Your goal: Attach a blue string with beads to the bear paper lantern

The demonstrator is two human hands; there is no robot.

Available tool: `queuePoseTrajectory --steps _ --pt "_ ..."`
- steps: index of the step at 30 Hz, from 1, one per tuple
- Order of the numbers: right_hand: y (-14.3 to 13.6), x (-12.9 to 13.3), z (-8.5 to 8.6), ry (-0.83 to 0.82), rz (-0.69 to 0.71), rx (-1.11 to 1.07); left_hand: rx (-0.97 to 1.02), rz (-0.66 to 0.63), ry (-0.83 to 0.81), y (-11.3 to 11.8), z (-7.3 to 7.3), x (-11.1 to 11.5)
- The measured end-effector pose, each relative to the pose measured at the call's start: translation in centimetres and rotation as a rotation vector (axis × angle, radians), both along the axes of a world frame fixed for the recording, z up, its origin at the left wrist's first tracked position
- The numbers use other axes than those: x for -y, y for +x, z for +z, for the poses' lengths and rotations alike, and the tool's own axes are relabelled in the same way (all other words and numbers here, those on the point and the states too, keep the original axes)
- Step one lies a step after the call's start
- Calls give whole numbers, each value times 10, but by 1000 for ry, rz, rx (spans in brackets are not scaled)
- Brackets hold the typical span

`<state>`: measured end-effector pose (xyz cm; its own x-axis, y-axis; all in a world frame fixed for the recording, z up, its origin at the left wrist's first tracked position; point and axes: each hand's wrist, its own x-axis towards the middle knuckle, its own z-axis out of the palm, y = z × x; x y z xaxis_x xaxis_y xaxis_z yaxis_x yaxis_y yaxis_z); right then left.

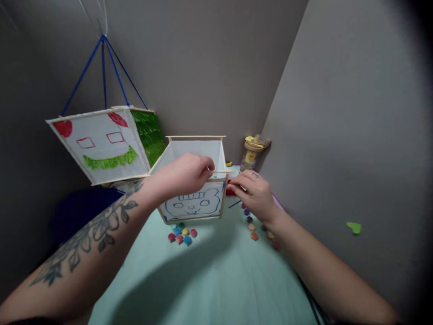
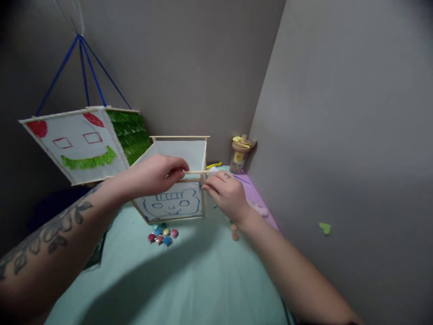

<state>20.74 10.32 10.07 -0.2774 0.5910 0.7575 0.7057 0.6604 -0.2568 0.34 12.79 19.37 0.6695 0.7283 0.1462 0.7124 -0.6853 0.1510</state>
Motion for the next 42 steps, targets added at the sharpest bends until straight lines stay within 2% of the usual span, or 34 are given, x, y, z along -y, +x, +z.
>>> queuePoseTrajectory --steps 9,21,34,42 --pt "2 -8 1 -106 101 -92 22 -65 -114 -4 -6 -15" --pt "0 -5 6 -157 77 -101 15 -73 -125 -3 -3 -16" --pt "5 6 3 -187 -39 -121 34 -113 -154 0 -5 -17" --pt "5 2 8 -263 28 -158 52 -121 -186 0 -6 -17"
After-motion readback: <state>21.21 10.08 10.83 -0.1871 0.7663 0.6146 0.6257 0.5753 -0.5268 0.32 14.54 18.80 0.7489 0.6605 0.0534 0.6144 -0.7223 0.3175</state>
